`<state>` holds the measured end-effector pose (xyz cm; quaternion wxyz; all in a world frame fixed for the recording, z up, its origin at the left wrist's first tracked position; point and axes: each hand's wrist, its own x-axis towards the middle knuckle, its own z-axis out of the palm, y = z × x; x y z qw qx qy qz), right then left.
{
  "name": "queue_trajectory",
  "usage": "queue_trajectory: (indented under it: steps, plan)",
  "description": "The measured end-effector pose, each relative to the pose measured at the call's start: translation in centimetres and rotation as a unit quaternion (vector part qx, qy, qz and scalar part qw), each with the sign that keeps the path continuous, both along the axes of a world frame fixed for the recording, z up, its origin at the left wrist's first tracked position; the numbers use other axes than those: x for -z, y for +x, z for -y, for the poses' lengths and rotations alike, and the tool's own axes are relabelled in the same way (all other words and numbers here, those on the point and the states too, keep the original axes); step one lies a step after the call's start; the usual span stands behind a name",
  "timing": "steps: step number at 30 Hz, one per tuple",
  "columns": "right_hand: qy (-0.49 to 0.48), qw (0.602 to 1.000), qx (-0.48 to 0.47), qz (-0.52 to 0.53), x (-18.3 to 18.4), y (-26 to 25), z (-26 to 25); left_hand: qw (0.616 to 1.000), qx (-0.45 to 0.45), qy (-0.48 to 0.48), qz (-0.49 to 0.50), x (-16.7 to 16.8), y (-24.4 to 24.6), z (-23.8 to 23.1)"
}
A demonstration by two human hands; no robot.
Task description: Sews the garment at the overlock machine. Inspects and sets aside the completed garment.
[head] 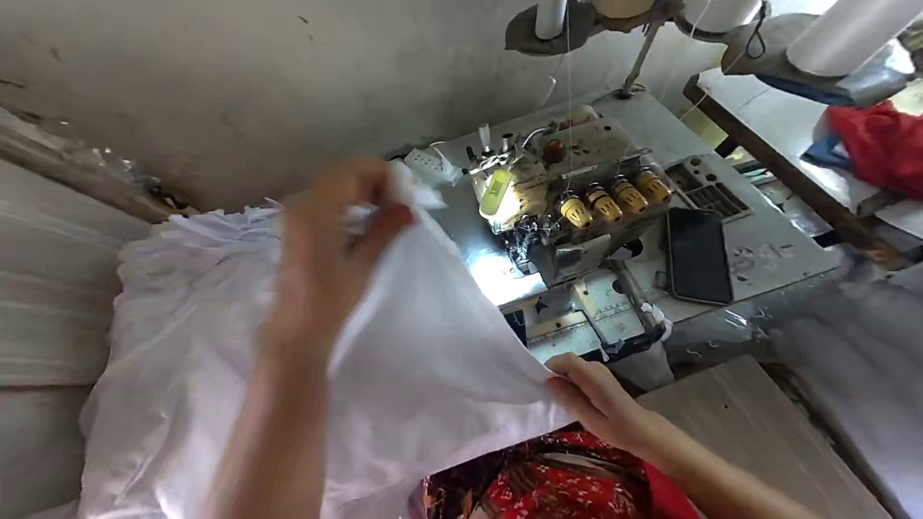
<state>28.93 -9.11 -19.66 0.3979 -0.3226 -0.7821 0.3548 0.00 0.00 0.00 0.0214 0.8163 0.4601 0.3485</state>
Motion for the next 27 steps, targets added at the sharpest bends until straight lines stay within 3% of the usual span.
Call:
queue_trajectory:
  steps: [3,5,6,10,15,22,25,27]
  plan:
    - [-0.171,0.975,0.033,0.135,2.4,3.1,0.8,0.969,0.068,-0.235,-0.021,5.1,4.9,-1.4]
    - [-0.160,0.981,0.069,0.088,1.7,3.5,0.0,0.934,0.077,-0.348,-0.028,7.1,6.7,-1.2]
    - [-0.128,0.987,0.089,0.044,0.8,3.2,-1.0,0.930,0.088,-0.356,-0.023,8.3,7.0,-1.2]
    - [-0.021,0.994,0.103,-0.011,-3.4,0.4,-6.0,0.953,0.105,-0.284,-0.023,10.3,7.1,-1.0]
    - [-0.036,0.999,-0.004,-0.013,-6.3,-1.6,-9.8,0.973,0.049,-0.223,-0.041,9.4,7.2,0.1]
    - [-0.041,0.994,-0.085,0.049,-8.2,-0.8,-10.9,0.992,0.023,-0.125,0.006,10.4,7.5,1.5]
    - [0.036,0.993,-0.072,0.084,-9.3,-1.0,-11.0,0.997,-0.019,-0.049,-0.055,10.6,7.3,2.6]
    - [0.103,0.987,-0.051,0.113,-10.0,-0.5,-10.8,0.983,-0.111,-0.041,-0.137,10.8,5.8,4.9]
